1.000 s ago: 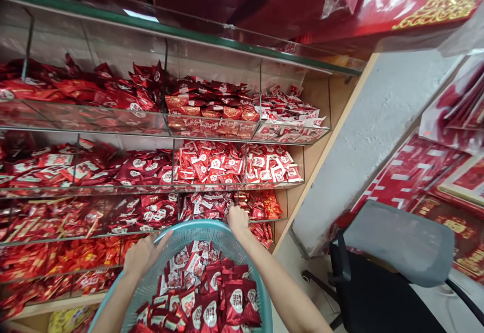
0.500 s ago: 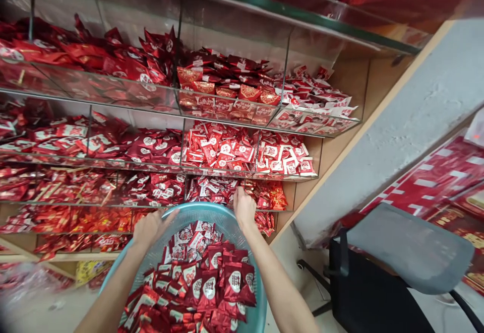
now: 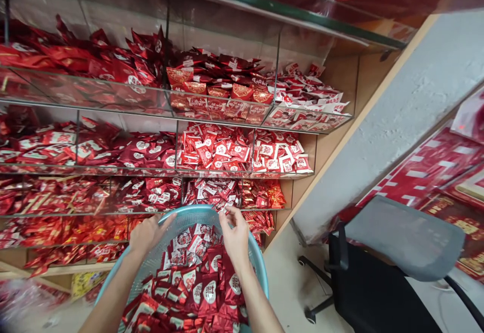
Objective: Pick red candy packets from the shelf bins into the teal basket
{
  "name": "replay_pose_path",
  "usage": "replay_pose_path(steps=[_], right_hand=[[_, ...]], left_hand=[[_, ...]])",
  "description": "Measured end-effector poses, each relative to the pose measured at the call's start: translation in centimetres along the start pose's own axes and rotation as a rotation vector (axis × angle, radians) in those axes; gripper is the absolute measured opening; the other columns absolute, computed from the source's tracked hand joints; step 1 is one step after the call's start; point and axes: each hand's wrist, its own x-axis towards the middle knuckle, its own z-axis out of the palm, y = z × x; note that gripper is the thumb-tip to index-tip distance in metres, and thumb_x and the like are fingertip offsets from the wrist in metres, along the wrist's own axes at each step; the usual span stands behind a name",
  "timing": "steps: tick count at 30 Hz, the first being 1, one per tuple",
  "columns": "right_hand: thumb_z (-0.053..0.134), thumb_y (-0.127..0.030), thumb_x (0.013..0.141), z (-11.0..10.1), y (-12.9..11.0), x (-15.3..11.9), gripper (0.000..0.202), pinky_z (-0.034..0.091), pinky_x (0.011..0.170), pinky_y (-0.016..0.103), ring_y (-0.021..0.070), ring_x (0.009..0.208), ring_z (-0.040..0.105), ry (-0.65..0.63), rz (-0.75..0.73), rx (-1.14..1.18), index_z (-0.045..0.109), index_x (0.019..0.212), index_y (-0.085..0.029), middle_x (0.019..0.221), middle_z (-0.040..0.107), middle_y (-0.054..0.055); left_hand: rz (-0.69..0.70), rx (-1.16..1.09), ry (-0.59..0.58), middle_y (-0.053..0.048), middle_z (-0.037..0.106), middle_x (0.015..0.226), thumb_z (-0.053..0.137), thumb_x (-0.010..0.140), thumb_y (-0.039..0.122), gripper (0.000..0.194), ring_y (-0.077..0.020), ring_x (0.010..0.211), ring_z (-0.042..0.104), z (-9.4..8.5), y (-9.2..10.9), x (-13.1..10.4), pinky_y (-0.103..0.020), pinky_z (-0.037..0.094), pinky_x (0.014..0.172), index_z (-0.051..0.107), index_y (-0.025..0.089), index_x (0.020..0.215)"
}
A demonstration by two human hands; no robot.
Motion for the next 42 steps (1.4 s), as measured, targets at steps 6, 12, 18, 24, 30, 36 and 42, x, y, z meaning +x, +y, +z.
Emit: replay_pose_path(steps=[6, 12, 18, 24, 30, 36, 42], right_hand=[[0.049, -0.035, 0.082, 0.0, 1.3, -0.3, 0.022, 0.046, 0.067, 0.029, 0.0160, 0.070, 0.055, 0.034, 0.024, -0.013, 0.055, 0.096, -0.018, 0.079, 0.061, 0.004], [0.051, -0.030, 0.081, -0.1, 0.6, -0.3, 0.035, 0.044, 0.063, 0.026, 0.0137, 0.066, 0.052, -0.002, 0.044, 0.147, 0.044, 0.114, -0.020, 0.078, 0.057, 0.001], [0.063, -0.032, 0.072, 0.4, -0.4, -0.3, 0.032, 0.037, 0.053, 0.022, 0.0093, 0.056, 0.045, -0.165, 0.255, 0.367, 0.057, 0.100, -0.017, 0.068, 0.055, -0.003], [0.068, -0.033, 0.067, 0.8, -1.4, -0.7, 0.023, 0.041, 0.065, 0.024, 0.0111, 0.066, 0.053, -0.291, 0.328, 0.401, 0.065, 0.084, -0.017, 0.074, 0.062, 0.000], [0.065, -0.037, 0.071, 0.2, -0.7, -1.0, 0.022, 0.042, 0.066, 0.023, 0.0114, 0.067, 0.052, -0.276, 0.340, 0.372, 0.060, 0.082, -0.018, 0.071, 0.059, -0.002], [0.070, -0.024, 0.066, -0.4, 0.2, -0.3, 0.018, 0.048, 0.065, 0.027, 0.0093, 0.063, 0.055, -0.049, 0.921, 0.754, 0.055, 0.077, -0.022, 0.073, 0.060, -0.006], [0.073, -0.024, 0.062, 1.0, -0.8, -0.5, 0.038, 0.049, 0.064, 0.029, 0.0105, 0.068, 0.057, -0.515, 0.860, 0.633, 0.057, 0.096, -0.023, 0.088, 0.062, -0.002]], left_hand=[[0.004, 0.010, -0.003, -0.018, 0.066, 0.086, 0.026, 0.083, 0.062, 0.066, -0.0329, 0.086, 0.062, 0.4, -0.3, 0.4, -0.035, 0.043, 0.069, 0.062, 0.011, 0.101], [0.025, -0.025, -0.033, -0.019, 0.066, 0.081, 0.023, 0.081, 0.066, 0.069, -0.0347, 0.083, 0.063, 0.6, -0.6, 0.7, -0.040, 0.044, 0.069, 0.062, 0.014, 0.102], [-0.003, -0.016, -0.032, -0.020, 0.066, 0.085, 0.026, 0.081, 0.066, 0.067, -0.0345, 0.084, 0.062, 0.0, 0.0, 0.1, -0.039, 0.043, 0.069, 0.062, 0.013, 0.101], [-0.009, -0.004, -0.004, -0.018, 0.066, 0.085, 0.024, 0.082, 0.065, 0.066, -0.0316, 0.085, 0.063, 0.1, 0.1, -0.1, -0.037, 0.043, 0.070, 0.063, 0.015, 0.100], [-0.012, -0.019, 0.007, -0.018, 0.066, 0.085, 0.024, 0.082, 0.066, 0.068, -0.0301, 0.084, 0.063, 0.5, -0.1, -0.1, -0.038, 0.044, 0.072, 0.063, 0.013, 0.100], [-0.005, -0.011, 0.018, -0.019, 0.066, 0.084, 0.025, 0.081, 0.066, 0.069, -0.0324, 0.085, 0.062, 0.8, -0.1, 0.0, -0.038, 0.045, 0.071, 0.063, 0.011, 0.099], [-0.011, -0.028, 0.008, -0.018, 0.066, 0.082, 0.026, 0.081, 0.067, 0.070, -0.0331, 0.084, 0.063, 0.6, 0.1, -0.2, -0.038, 0.045, 0.070, 0.064, 0.010, 0.095]])
